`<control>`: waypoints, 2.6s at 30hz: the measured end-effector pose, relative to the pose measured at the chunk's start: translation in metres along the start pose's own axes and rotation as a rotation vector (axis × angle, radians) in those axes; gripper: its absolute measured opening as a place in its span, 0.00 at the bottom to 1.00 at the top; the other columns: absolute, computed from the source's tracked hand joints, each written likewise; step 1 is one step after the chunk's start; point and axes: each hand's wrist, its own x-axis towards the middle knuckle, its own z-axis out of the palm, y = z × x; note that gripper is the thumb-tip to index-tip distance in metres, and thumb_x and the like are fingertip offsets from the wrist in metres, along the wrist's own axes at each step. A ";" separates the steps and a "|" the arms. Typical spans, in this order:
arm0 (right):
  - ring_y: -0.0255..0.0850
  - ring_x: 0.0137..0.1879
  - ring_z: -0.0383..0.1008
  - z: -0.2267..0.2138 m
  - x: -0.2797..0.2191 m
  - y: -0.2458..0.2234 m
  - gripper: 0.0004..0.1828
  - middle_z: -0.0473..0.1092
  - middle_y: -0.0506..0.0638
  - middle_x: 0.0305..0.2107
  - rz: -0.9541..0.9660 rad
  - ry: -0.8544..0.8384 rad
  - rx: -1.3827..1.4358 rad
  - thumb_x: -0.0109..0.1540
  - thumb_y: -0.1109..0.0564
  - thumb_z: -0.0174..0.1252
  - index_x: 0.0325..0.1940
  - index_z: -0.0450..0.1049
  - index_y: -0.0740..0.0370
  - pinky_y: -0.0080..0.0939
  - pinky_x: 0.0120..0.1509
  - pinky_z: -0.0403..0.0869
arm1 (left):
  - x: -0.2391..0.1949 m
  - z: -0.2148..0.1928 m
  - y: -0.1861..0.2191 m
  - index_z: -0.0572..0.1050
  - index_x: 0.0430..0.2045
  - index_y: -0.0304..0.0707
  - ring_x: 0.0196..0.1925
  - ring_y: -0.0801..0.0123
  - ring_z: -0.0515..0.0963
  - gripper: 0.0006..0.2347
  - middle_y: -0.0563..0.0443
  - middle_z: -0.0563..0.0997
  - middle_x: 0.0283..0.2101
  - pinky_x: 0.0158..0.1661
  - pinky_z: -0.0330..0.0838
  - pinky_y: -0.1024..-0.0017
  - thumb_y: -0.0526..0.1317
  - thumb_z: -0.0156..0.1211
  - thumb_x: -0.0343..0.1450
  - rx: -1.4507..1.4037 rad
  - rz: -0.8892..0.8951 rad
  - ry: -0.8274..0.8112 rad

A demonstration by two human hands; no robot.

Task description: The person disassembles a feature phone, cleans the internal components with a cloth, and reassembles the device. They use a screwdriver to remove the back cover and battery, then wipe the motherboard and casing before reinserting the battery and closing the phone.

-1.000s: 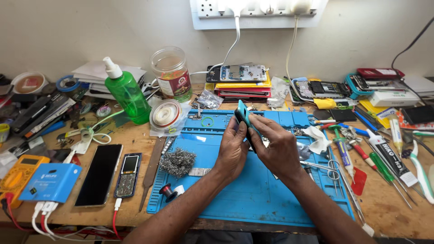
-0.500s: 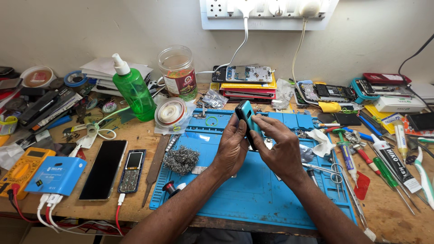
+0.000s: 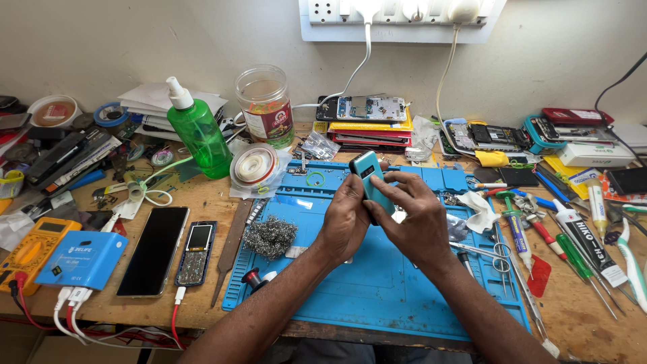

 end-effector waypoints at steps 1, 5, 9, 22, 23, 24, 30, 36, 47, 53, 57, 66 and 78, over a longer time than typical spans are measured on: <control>0.48 0.50 0.79 0.001 -0.001 -0.001 0.24 0.74 0.57 0.48 -0.023 -0.007 -0.069 0.55 0.54 0.72 0.55 0.79 0.54 0.46 0.47 0.79 | 0.000 0.001 0.001 0.61 0.64 0.38 0.60 0.70 0.75 0.22 0.50 0.72 0.60 0.57 0.74 0.67 0.51 0.40 0.79 -0.005 -0.010 0.010; 0.45 0.57 0.78 0.000 0.000 0.002 0.17 0.74 0.53 0.47 -0.132 0.075 0.017 0.60 0.55 0.69 0.54 0.79 0.52 0.44 0.56 0.79 | 0.002 0.007 0.002 0.62 0.58 0.34 0.54 0.68 0.80 0.19 0.45 0.79 0.54 0.54 0.78 0.71 0.50 0.42 0.79 0.095 0.040 0.145; 0.37 0.48 0.77 -0.013 0.009 0.022 0.19 0.76 0.52 0.46 0.179 0.091 0.277 0.64 0.56 0.66 0.59 0.78 0.61 0.36 0.50 0.76 | 0.002 0.008 -0.001 0.68 0.59 0.33 0.44 0.74 0.76 0.18 0.50 0.77 0.44 0.43 0.73 0.74 0.48 0.44 0.81 0.359 -0.011 0.123; 0.28 0.39 0.76 -0.011 0.004 0.046 0.15 0.79 0.48 0.35 0.510 -0.101 0.786 0.62 0.58 0.65 0.52 0.80 0.66 0.29 0.43 0.76 | 0.005 -0.005 0.011 0.79 0.44 0.30 0.32 0.81 0.74 0.13 0.57 0.79 0.30 0.33 0.71 0.78 0.44 0.54 0.78 0.791 0.121 0.137; 0.28 0.39 0.75 -0.010 0.004 0.047 0.16 0.79 0.47 0.35 0.536 -0.116 0.790 0.62 0.58 0.65 0.53 0.79 0.65 0.29 0.42 0.75 | 0.006 -0.007 0.011 0.80 0.42 0.30 0.31 0.81 0.73 0.14 0.57 0.78 0.29 0.32 0.70 0.78 0.44 0.54 0.78 0.798 0.127 0.164; 0.28 0.38 0.76 -0.010 0.004 0.048 0.15 0.79 0.48 0.34 0.525 -0.158 0.762 0.61 0.59 0.66 0.52 0.80 0.66 0.30 0.42 0.76 | 0.007 -0.009 0.012 0.79 0.42 0.29 0.31 0.81 0.74 0.14 0.57 0.79 0.30 0.32 0.71 0.77 0.44 0.54 0.79 0.756 0.131 0.166; 0.31 0.35 0.75 -0.010 0.004 0.052 0.13 0.79 0.50 0.30 0.507 -0.197 0.732 0.62 0.59 0.67 0.47 0.82 0.69 0.33 0.39 0.75 | 0.010 -0.016 0.019 0.79 0.49 0.30 0.36 0.80 0.80 0.13 0.55 0.83 0.36 0.38 0.78 0.77 0.40 0.58 0.76 0.658 0.052 0.110; 0.30 0.36 0.75 -0.009 0.006 0.062 0.13 0.78 0.48 0.32 0.522 -0.249 0.793 0.62 0.57 0.66 0.48 0.81 0.68 0.32 0.41 0.75 | 0.015 -0.025 0.018 0.78 0.51 0.28 0.39 0.75 0.83 0.14 0.49 0.85 0.41 0.41 0.81 0.73 0.34 0.64 0.72 0.641 -0.009 0.052; 0.30 0.34 0.75 -0.012 0.008 0.071 0.17 0.79 0.49 0.34 0.593 -0.270 0.854 0.60 0.58 0.68 0.50 0.80 0.68 0.33 0.37 0.75 | 0.014 -0.024 0.017 0.78 0.47 0.24 0.33 0.74 0.81 0.14 0.47 0.80 0.32 0.34 0.79 0.75 0.39 0.66 0.74 0.832 -0.159 -0.024; 0.31 0.38 0.78 -0.010 0.006 0.070 0.26 0.79 0.47 0.32 0.601 -0.384 0.867 0.58 0.58 0.67 0.61 0.75 0.64 0.33 0.41 0.77 | 0.013 -0.026 0.011 0.79 0.46 0.27 0.30 0.77 0.82 0.15 0.51 0.82 0.29 0.32 0.81 0.77 0.42 0.64 0.73 0.748 -0.125 0.060; 0.33 0.36 0.78 -0.007 0.006 0.071 0.28 0.79 0.50 0.30 0.565 -0.369 0.826 0.58 0.59 0.68 0.62 0.75 0.68 0.35 0.41 0.77 | 0.014 -0.028 0.014 0.79 0.44 0.27 0.29 0.76 0.83 0.14 0.51 0.82 0.27 0.31 0.82 0.77 0.43 0.64 0.73 0.840 -0.145 0.118; 0.33 0.35 0.79 -0.006 0.007 0.033 0.28 0.79 0.50 0.31 0.203 -0.154 0.311 0.55 0.56 0.72 0.58 0.77 0.66 0.36 0.39 0.78 | 0.013 -0.011 0.012 0.50 0.70 0.43 0.54 0.69 0.79 0.28 0.48 0.72 0.59 0.51 0.77 0.67 0.47 0.51 0.76 0.598 -0.014 0.113; 0.33 0.39 0.81 0.008 0.003 0.051 0.20 0.80 0.51 0.38 0.569 -0.276 0.853 0.68 0.49 0.55 0.54 0.80 0.67 0.36 0.44 0.82 | 0.013 -0.027 -0.003 0.68 0.61 0.33 0.56 0.71 0.79 0.13 0.50 0.79 0.54 0.60 0.72 0.67 0.40 0.44 0.85 -0.070 0.056 -0.012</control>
